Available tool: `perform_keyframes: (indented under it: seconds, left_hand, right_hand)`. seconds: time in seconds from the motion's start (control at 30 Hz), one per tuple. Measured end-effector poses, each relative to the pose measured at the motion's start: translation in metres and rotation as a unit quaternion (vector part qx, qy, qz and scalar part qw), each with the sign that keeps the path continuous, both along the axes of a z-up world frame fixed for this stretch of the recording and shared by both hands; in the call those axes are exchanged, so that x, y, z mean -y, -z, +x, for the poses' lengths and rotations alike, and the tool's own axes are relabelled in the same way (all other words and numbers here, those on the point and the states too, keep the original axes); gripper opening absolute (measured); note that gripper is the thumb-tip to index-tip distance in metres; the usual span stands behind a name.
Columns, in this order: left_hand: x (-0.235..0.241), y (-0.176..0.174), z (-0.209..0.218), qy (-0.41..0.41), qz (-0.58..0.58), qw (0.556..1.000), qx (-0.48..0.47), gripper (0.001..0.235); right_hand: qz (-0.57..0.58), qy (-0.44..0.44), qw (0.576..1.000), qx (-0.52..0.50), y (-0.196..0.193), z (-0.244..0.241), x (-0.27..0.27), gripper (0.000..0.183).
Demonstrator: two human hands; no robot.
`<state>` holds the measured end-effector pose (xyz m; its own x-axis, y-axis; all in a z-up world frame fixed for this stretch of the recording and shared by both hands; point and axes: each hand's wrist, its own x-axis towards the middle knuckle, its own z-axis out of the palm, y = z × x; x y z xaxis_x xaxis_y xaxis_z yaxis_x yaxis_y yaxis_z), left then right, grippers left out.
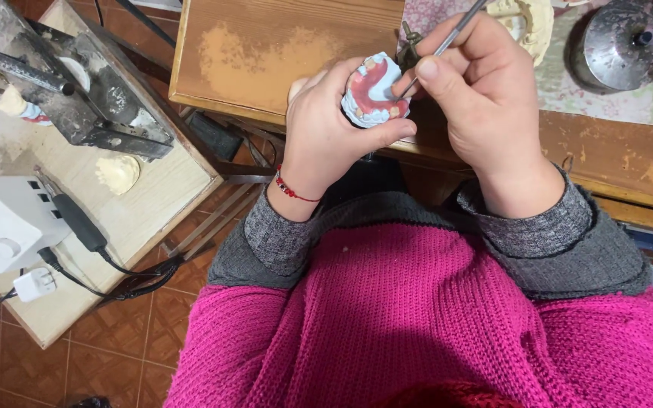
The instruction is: Applying and shaping wax on a dental model to create a prosthetic appliance.
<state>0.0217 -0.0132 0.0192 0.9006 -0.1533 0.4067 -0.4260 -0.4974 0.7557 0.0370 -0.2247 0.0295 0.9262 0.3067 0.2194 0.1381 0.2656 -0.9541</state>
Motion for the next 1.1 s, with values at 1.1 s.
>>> perform_keyframes:
  seconds: [1.1]
  left_hand:
    - [0.005, 0.001, -0.007, -0.003, -0.027, 1.0, -0.001, 0.062]
  right_hand:
    - [-0.25, -0.067, 0.963, 0.077, -0.042, 0.002, 0.0, 0.009]
